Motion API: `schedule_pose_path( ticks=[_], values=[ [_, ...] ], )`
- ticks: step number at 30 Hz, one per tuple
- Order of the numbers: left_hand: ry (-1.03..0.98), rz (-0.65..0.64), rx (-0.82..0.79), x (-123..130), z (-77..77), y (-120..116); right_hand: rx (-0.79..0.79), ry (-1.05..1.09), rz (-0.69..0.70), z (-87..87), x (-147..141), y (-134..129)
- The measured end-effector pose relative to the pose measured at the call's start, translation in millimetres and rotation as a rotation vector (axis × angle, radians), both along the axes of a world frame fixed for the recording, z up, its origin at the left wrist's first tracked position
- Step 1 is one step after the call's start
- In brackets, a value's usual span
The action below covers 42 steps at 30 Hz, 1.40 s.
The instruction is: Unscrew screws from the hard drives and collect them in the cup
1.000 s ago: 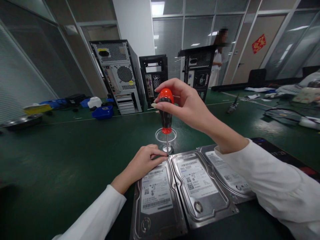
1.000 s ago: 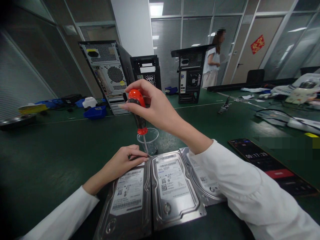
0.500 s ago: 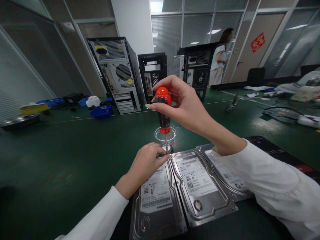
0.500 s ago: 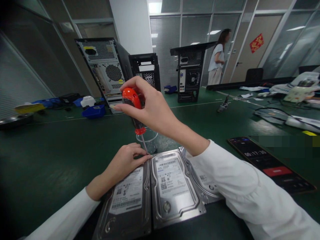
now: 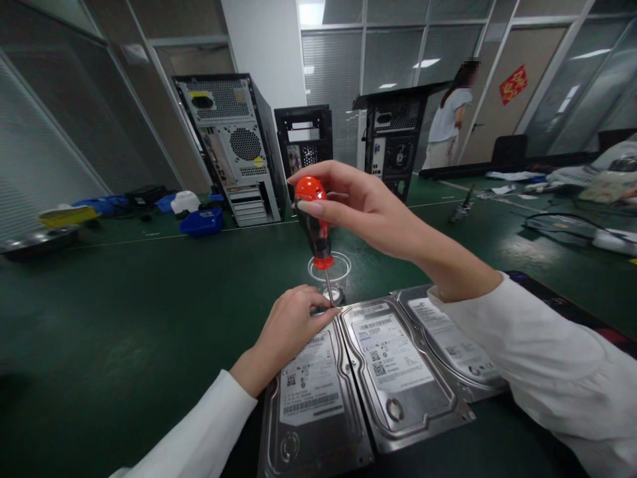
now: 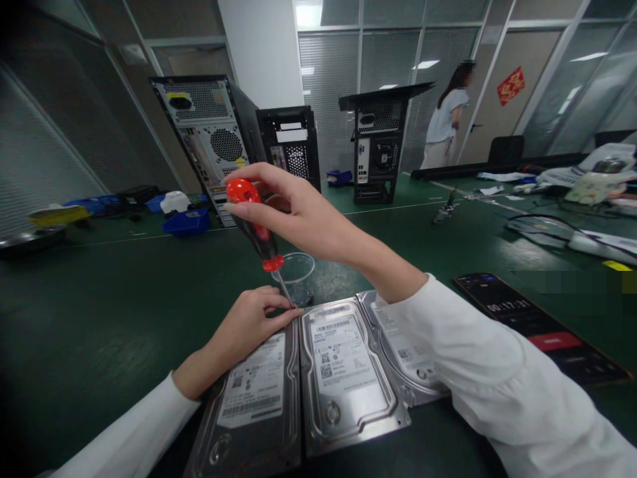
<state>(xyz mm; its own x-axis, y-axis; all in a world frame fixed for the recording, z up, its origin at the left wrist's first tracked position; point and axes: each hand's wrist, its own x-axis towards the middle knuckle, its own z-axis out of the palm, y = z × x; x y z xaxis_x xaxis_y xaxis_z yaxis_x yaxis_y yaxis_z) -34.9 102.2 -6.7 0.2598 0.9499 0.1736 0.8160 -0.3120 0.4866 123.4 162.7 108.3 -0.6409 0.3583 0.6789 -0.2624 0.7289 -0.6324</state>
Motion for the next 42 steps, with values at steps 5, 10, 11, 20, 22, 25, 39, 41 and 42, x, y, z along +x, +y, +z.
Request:
schedule_pose_path(
  ticks=[5,10,11,20,22,25,39,41,42],
  values=[
    [-0.190,-0.086,-0.090,-15,-1.2,6,-0.016,0.047,-0.071,-5.5,-2,5],
    [-0.282,-0.131,-0.156,-39,-8.0,16,-0.270,0.085,0.075,-11.7,-7,6],
    [-0.302,-0.129,-0.167,-42,-9.7,18,-0.343,0.104,0.117,-13.3,-9,6],
    [-0.275,-0.189,-0.205,-38,-10.7,17,-0.461,0.152,0.273,-17.9,-12,4],
    [-0.256,-0.198,-0.187,-35,-8.3,14,-0.488,0.124,0.302,-16.3,-11,2],
    [-0.245,-0.201,-0.177,-30,-5.4,13,-0.497,0.151,0.290,-15.3,-12,2],
    [-0.301,-0.212,-0.204,-29,-6.1,11,-0.460,0.275,0.111,-22.0,-19,6],
    [-0.313,-0.222,-0.219,-30,-7.6,12,-0.444,0.299,0.091,-22.8,-19,6],
    [-0.315,-0.226,-0.225,-31,-8.3,12,-0.442,0.312,0.076,-22.9,-19,6]
  ],
)
